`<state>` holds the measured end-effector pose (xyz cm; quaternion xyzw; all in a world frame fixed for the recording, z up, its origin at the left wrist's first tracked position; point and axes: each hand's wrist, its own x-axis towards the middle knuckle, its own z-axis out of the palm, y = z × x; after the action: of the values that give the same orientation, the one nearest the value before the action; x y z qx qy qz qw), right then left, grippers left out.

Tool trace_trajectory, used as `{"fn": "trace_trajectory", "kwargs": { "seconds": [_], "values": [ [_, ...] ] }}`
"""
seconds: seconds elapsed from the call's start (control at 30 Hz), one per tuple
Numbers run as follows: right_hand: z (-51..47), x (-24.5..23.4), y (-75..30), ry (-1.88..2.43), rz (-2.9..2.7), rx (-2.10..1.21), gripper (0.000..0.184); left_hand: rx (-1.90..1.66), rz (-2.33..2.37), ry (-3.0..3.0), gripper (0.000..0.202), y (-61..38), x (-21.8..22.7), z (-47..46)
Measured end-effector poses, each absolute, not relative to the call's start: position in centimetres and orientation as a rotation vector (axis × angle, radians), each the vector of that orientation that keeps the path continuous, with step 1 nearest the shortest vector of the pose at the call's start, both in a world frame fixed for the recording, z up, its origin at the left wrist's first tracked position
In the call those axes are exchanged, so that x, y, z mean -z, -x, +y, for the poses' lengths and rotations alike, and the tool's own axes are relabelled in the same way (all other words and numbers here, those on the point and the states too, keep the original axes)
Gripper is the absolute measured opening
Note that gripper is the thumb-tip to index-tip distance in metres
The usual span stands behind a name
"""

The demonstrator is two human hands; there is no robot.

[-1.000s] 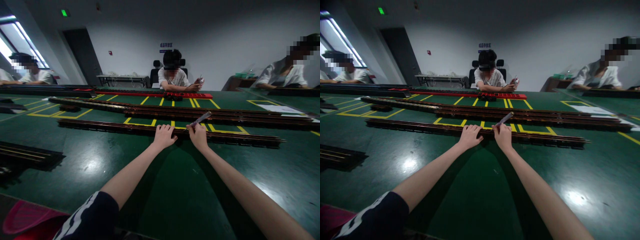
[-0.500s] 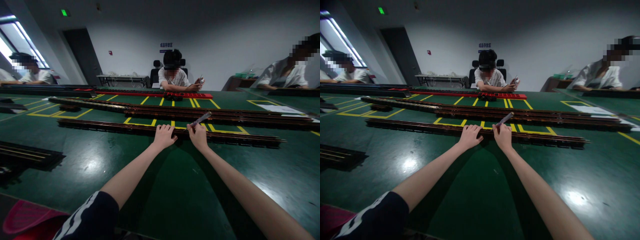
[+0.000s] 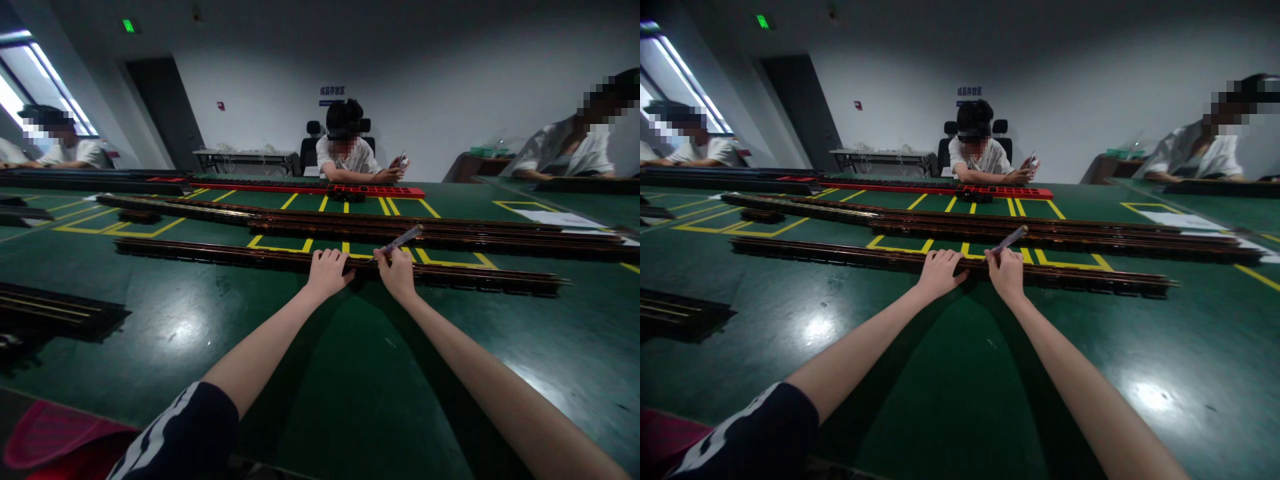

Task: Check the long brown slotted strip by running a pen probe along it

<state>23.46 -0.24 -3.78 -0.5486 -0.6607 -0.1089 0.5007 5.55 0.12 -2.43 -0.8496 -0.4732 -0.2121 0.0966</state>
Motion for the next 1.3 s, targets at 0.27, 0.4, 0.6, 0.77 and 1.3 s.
{"fn": "trace_trajectory", "kwargs": {
  "seconds": [0.27,0.4,0.6,0.77,1.3],
  "values": [
    [-0.45,3.66,-23.55,1.286,-1.628,0.257,0.046,0.624,-1.407,2.526,0.042,-5.61,2.49,0.08],
    [-0.5,3.54,-23.54,1.292,-1.636,0.223,0.044,0.612,-1.427,2.538,0.041,-5.71,2.42,-0.02],
    [-0.7,3.35,-23.39,1.303,-1.606,0.213,0.044,0.61,-1.437,2.53,0.04,-5.76,2.26,-0.16],
    [-0.86,3.18,-23.39,1.338,-1.566,0.22,0.045,0.594,-1.447,2.521,0.038,-5.85,2.14,-0.28],
    [-1.06,3.02,-23.44,1.359,-1.537,0.212,0.045,0.68,-1.4,2.493,0.035,-5.83,2.66,-0.08]
  ]
}}
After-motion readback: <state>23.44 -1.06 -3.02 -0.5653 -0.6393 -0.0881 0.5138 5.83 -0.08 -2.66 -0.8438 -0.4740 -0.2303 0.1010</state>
